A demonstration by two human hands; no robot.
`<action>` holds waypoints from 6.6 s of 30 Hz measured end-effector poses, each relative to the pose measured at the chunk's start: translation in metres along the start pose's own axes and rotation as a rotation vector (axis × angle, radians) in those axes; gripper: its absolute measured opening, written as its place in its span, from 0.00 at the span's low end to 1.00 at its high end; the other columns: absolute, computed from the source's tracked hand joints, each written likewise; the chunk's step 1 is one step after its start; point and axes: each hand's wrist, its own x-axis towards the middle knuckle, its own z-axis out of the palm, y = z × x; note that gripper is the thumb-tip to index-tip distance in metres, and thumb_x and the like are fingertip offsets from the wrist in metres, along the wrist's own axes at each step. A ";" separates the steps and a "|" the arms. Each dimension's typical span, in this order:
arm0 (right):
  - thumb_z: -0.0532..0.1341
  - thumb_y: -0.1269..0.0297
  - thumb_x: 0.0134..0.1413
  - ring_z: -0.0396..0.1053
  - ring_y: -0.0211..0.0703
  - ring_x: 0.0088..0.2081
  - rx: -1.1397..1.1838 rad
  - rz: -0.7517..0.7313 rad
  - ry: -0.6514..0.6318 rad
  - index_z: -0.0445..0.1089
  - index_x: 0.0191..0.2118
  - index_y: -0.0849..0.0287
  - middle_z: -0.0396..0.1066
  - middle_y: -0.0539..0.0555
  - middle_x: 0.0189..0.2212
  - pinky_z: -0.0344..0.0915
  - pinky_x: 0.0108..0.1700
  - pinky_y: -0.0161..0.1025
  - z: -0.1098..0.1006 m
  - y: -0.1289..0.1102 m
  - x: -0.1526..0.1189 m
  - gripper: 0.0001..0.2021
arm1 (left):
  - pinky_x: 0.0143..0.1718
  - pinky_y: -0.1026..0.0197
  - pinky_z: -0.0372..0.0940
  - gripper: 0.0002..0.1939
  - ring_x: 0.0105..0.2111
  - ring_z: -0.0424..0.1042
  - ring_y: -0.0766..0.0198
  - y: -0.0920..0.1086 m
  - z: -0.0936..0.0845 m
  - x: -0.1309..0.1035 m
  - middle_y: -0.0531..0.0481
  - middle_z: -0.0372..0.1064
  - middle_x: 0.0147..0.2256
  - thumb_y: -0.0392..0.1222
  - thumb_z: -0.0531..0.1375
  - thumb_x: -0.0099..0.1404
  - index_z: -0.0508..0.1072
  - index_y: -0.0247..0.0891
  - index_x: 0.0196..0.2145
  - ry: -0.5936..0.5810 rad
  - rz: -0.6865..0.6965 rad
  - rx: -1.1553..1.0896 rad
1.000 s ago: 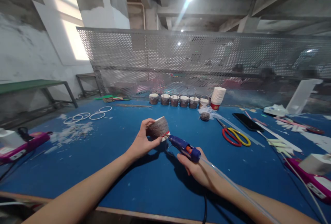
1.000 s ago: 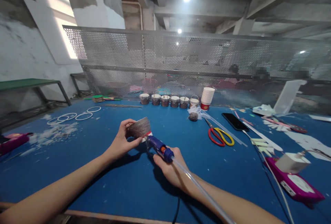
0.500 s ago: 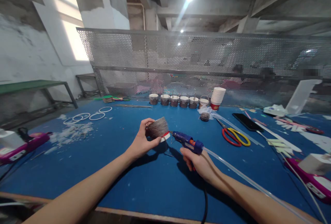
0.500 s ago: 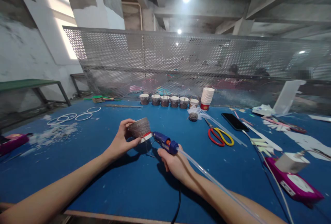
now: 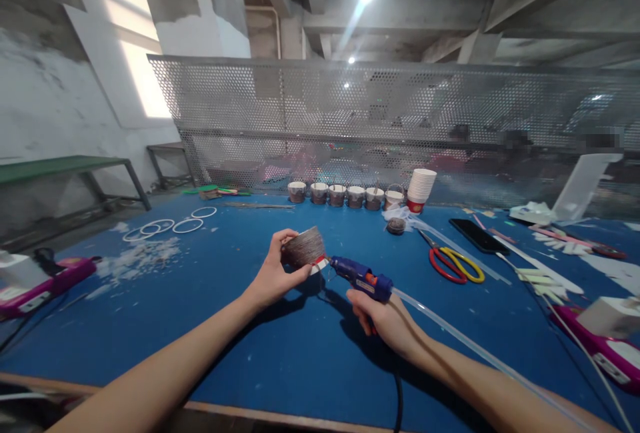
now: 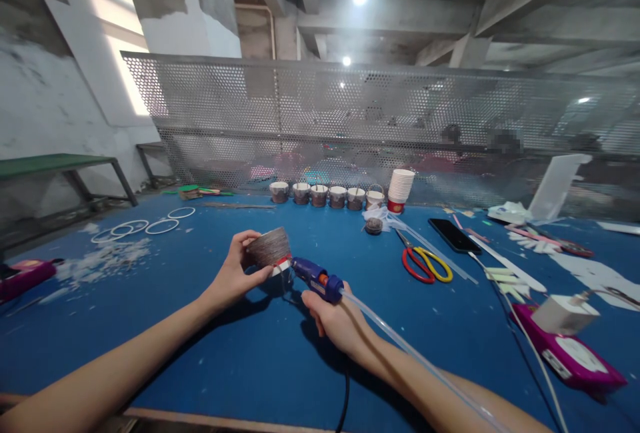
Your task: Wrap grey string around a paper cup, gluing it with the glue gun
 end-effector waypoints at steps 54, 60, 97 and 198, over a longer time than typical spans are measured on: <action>0.61 0.63 0.49 0.63 0.37 0.26 0.027 -0.395 0.271 0.65 0.29 0.59 0.66 0.48 0.25 0.62 0.31 0.35 0.015 0.013 0.025 0.06 | 0.43 0.55 0.64 0.24 0.38 0.69 0.61 0.027 0.032 -0.012 0.51 0.66 0.40 0.46 0.61 0.54 0.58 0.43 0.47 -0.040 -0.159 0.067; 0.60 0.64 0.49 0.59 0.36 0.25 -0.032 -0.432 0.314 0.64 0.28 0.59 0.63 0.46 0.23 0.60 0.29 0.34 0.013 0.015 0.026 0.05 | 0.44 0.53 0.64 0.23 0.39 0.69 0.59 0.030 0.032 -0.014 0.50 0.66 0.40 0.45 0.61 0.53 0.59 0.43 0.46 -0.093 -0.152 0.088; 0.62 0.59 0.47 0.61 0.37 0.24 0.059 -0.324 0.322 0.66 0.29 0.59 0.65 0.47 0.23 0.61 0.29 0.35 0.005 0.014 0.030 0.09 | 0.33 0.61 0.64 0.19 0.32 0.66 0.65 0.033 0.022 -0.009 0.54 0.63 0.35 0.43 0.57 0.54 0.60 0.43 0.44 -0.105 -0.272 -0.198; 0.58 0.52 0.53 0.58 0.35 0.18 -0.062 -0.196 0.124 0.63 0.22 0.58 0.61 0.46 0.15 0.59 0.23 0.34 -0.003 0.002 0.010 0.16 | 0.42 0.56 0.64 0.24 0.42 0.66 0.59 0.012 0.018 -0.002 0.49 0.63 0.41 0.41 0.61 0.56 0.64 0.41 0.51 0.014 -0.050 0.243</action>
